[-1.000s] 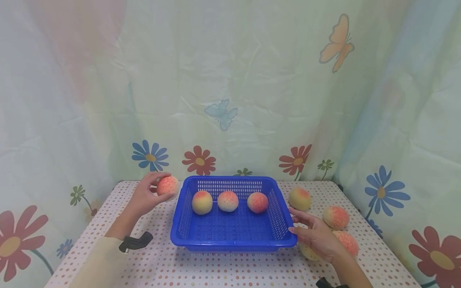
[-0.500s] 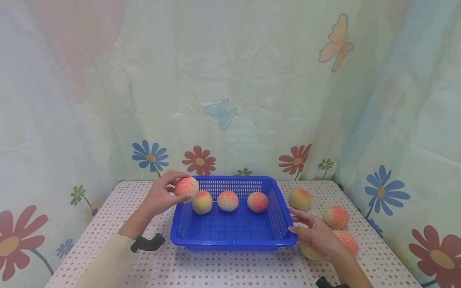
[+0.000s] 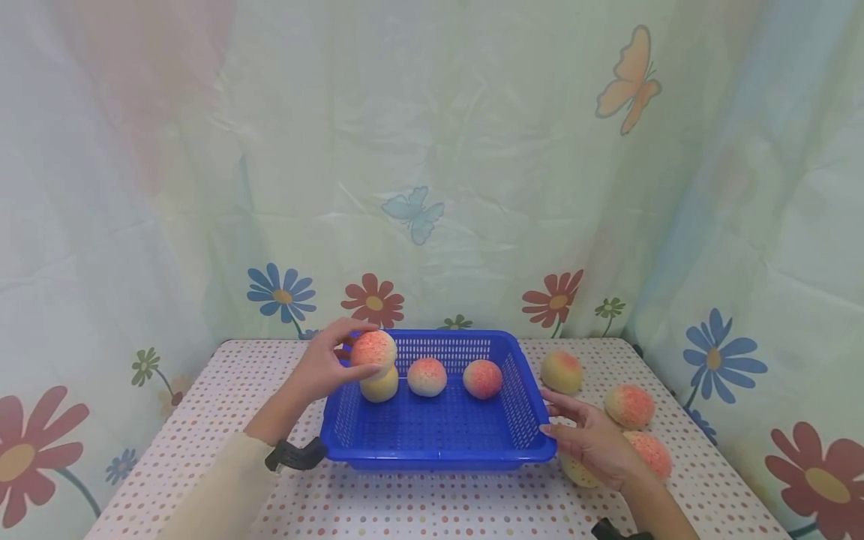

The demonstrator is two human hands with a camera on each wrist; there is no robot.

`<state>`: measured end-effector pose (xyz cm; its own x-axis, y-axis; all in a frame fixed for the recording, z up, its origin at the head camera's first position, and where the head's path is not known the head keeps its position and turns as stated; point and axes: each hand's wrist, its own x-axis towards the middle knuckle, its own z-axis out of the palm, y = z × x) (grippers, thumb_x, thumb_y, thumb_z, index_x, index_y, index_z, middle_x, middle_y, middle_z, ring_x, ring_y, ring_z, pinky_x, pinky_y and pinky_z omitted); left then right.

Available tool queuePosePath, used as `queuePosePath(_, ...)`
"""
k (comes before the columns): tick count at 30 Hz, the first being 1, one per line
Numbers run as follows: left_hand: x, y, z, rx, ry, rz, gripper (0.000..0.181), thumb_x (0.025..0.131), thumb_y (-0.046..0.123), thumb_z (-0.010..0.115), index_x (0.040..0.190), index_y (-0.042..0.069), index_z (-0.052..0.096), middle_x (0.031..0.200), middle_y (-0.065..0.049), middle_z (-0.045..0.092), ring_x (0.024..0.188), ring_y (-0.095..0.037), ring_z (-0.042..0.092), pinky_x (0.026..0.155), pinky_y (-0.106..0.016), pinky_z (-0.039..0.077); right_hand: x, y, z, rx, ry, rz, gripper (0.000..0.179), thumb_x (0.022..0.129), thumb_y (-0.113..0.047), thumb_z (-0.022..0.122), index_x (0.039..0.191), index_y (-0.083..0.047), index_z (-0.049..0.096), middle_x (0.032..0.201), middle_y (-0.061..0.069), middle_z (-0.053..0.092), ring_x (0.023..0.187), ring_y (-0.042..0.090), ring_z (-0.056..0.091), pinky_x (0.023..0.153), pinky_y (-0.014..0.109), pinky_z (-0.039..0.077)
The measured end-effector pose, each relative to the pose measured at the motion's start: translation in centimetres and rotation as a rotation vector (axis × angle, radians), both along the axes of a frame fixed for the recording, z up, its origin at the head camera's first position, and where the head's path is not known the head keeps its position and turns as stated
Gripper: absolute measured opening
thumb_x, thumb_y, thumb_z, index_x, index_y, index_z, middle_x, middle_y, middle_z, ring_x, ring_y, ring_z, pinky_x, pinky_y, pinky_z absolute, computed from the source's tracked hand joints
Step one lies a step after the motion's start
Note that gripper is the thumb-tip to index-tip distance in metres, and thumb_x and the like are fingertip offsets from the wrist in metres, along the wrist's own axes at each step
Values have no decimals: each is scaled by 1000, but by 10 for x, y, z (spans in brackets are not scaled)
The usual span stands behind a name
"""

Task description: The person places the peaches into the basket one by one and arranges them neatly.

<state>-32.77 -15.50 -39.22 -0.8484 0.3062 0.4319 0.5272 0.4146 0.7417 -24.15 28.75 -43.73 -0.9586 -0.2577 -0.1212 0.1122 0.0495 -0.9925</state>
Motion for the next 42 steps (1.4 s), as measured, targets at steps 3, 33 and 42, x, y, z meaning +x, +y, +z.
queuePosePath(3,-2,6,0,20,-21,-26,63,77,31,92,133,26,64,130,-1,63,105,-24,64,86,-37,60,0,0,0,-1,-3,-2,78,99,-10,67,162,-2,22,130,13,47,114,19,68,96,38,60)
queuePosePath(33,-16,72,-6,11,-109,-238,61,79,21,90,134,20,65,139,-4,62,118,-25,66,99,-42,59,-2,2,-3,11,9,4,77,99,-11,67,161,-1,23,129,12,48,112,18,67,95,37,61)
queuePosePath(42,-26,90,-7,-37,-168,-257,59,78,31,90,132,32,66,134,6,63,117,-21,62,94,-36,59,-1,2,-2,13,15,10,75,100,-11,66,161,-2,24,130,12,48,113,19,67,95,38,61)
